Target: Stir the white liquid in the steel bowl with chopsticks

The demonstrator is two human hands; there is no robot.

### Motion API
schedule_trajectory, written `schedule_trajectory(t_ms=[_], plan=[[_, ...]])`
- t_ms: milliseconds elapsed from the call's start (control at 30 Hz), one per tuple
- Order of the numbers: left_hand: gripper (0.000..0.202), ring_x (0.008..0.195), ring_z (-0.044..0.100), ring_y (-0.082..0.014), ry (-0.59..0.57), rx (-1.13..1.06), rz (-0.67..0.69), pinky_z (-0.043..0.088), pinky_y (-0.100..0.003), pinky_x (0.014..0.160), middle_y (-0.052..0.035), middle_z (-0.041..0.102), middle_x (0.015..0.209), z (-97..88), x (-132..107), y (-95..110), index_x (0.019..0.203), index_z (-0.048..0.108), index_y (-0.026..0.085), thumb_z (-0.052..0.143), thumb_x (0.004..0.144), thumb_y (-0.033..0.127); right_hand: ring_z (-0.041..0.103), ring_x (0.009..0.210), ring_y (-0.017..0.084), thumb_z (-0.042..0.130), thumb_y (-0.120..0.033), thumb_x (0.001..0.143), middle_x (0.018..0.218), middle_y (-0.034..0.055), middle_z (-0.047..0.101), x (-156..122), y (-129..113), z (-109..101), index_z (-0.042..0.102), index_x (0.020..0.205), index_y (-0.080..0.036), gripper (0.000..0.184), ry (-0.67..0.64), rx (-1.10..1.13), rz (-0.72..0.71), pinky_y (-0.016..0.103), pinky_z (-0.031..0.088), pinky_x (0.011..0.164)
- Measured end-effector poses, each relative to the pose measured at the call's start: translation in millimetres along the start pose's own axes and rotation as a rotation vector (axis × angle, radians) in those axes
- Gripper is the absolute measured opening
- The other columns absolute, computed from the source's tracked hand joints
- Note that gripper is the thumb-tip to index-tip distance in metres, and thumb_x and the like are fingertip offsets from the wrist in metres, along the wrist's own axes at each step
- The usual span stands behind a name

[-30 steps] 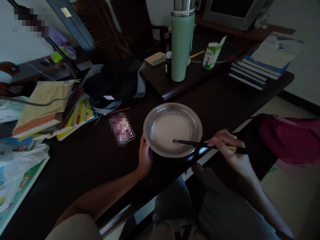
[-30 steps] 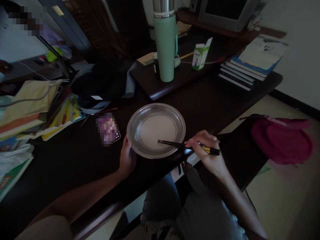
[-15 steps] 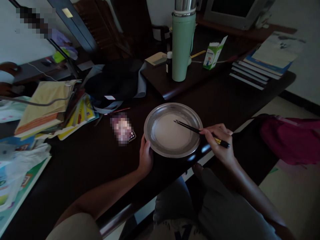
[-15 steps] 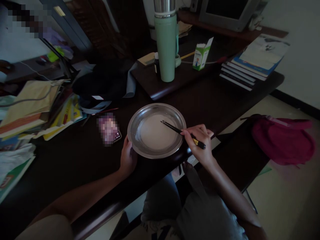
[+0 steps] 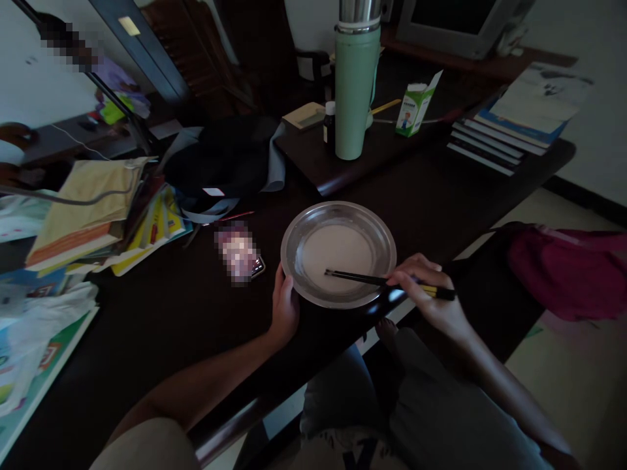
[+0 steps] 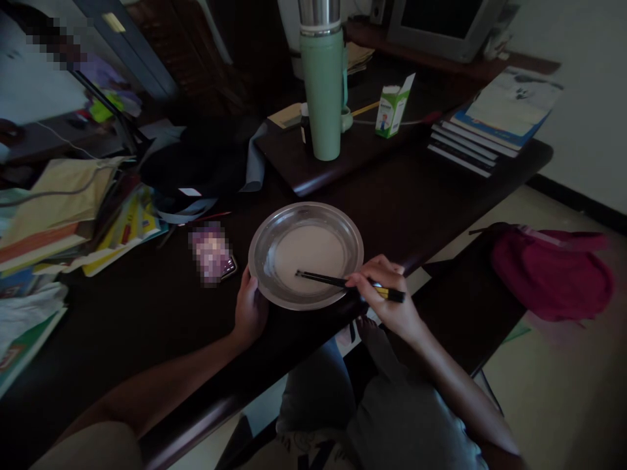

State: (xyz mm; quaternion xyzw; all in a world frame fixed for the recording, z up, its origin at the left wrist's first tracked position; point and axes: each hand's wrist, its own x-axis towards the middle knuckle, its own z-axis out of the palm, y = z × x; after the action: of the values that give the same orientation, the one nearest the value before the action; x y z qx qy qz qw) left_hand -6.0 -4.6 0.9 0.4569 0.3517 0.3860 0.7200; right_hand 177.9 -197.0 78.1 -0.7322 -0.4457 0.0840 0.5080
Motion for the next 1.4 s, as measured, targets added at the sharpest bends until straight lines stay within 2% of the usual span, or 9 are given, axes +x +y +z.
schedule_trajectory(t_ms=[133, 233, 433, 533, 733, 933, 1033, 1133, 1400], plan=[[0.052, 0.133, 0.058, -0.0285, 0.008, 0.009, -0.011, 0.041, -0.047, 0.117, -0.0067, 0.069, 0.133, -0.7, 0.4, -0.2, 0.129, 0.065, 0.028, 0.068, 0.083, 0.053, 0.065, 0.085, 0.022, 0.058, -0.035, 0.098, 0.088, -0.0006, 0.081, 8.0, 12.5, 26.4, 0.075, 0.081, -0.029, 0.025, 0.042, -0.071, -0.049, 0.044, 0.040, 0.085], [0.052, 0.133, 0.058, -0.0286, 0.014, 0.020, -0.012, 0.042, -0.047, 0.117, -0.0066, 0.070, 0.132, -1.3, 0.5, -0.6, 0.129, 0.064, 0.028, 0.067, 0.083, 0.052, 0.066, 0.086, 0.023, 0.057, -0.035, 0.098, 0.091, 0.0000, 0.081, 13.7, 18.1, 30.7, 0.076, 0.083, -0.028, 0.025, 0.120, -0.169, -0.059, 0.045, 0.037, 0.086], [0.052, 0.134, 0.058, -0.0293, -0.010, 0.022, 0.005, 0.040, -0.049, 0.118, -0.0071, 0.069, 0.134, -0.8, -0.4, -0.8, 0.131, 0.064, 0.029, 0.065, 0.085, 0.054, 0.066, 0.088, 0.024, 0.059, -0.033, 0.098, 0.085, 0.0005, 0.080, 9.8, 11.5, 4.2, 0.075, 0.079, -0.027, 0.026, 0.214, -0.296, -0.007, 0.047, 0.036, 0.089], [0.052, 0.134, 0.058, -0.0296, -0.009, 0.025, 0.013, 0.041, -0.050, 0.118, -0.0076, 0.068, 0.135, -0.9, -0.4, -1.1, 0.131, 0.064, 0.029, 0.065, 0.086, 0.054, 0.065, 0.084, 0.024, 0.060, -0.034, 0.097, 0.079, 0.0011, 0.077, 2.7, 1.8, -13.9, 0.074, 0.076, -0.028, 0.026, 0.221, -0.271, 0.029, 0.046, 0.040, 0.084], [0.054, 0.135, 0.057, -0.0287, -0.005, 0.000, -0.016, 0.040, -0.048, 0.118, -0.0070, 0.067, 0.137, -1.5, -0.2, -0.8, 0.130, 0.064, 0.028, 0.068, 0.083, 0.054, 0.066, 0.076, 0.022, 0.063, -0.034, 0.095, 0.076, 0.0007, 0.074, -6.3, -12.9, -31.2, 0.074, 0.070, -0.029, 0.028, 0.109, -0.107, 0.091, 0.042, 0.045, 0.077], [0.052, 0.135, 0.056, -0.0282, 0.003, -0.001, -0.013, 0.040, -0.046, 0.119, -0.0063, 0.067, 0.137, 0.4, -1.1, 0.2, 0.129, 0.064, 0.028, 0.067, 0.084, 0.053, 0.067, 0.086, 0.023, 0.059, -0.040, 0.098, 0.084, 0.0000, 0.079, 1.0, 0.4, 6.3, 0.076, 0.079, -0.030, 0.027, -0.028, -0.025, 0.017, 0.043, 0.044, 0.084], [0.051, 0.135, 0.057, -0.0289, 0.004, 0.014, -0.013, 0.040, -0.047, 0.118, -0.0070, 0.068, 0.136, 0.2, -1.2, 0.4, 0.128, 0.064, 0.028, 0.067, 0.084, 0.053, 0.066, 0.088, 0.023, 0.058, -0.041, 0.098, 0.090, -0.0006, 0.081, 9.4, 10.6, 26.3, 0.076, 0.081, -0.030, 0.028, 0.004, -0.066, -0.004, 0.045, 0.042, 0.086], [0.051, 0.136, 0.056, -0.0289, 0.001, 0.023, -0.013, 0.040, -0.048, 0.118, -0.0070, 0.068, 0.136, -0.5, -1.2, 0.2, 0.128, 0.064, 0.028, 0.066, 0.085, 0.054, 0.066, 0.090, 0.024, 0.058, -0.040, 0.098, 0.095, -0.0008, 0.082, 15.2, 16.7, 31.5, 0.077, 0.085, -0.030, 0.025, 0.063, -0.145, -0.017, 0.046, 0.040, 0.086], [0.051, 0.135, 0.057, -0.0288, -0.035, 0.042, 0.019, 0.042, -0.048, 0.117, -0.0077, 0.067, 0.136, -3.1, 0.2, -1.6, 0.131, 0.063, 0.029, 0.064, 0.087, 0.055, 0.066, 0.086, 0.024, 0.060, -0.036, 0.097, 0.082, -0.0002, 0.078, 6.4, 8.2, -8.4, 0.076, 0.078, -0.029, 0.025, 0.231, -0.281, 0.026, 0.048, 0.038, 0.090]])
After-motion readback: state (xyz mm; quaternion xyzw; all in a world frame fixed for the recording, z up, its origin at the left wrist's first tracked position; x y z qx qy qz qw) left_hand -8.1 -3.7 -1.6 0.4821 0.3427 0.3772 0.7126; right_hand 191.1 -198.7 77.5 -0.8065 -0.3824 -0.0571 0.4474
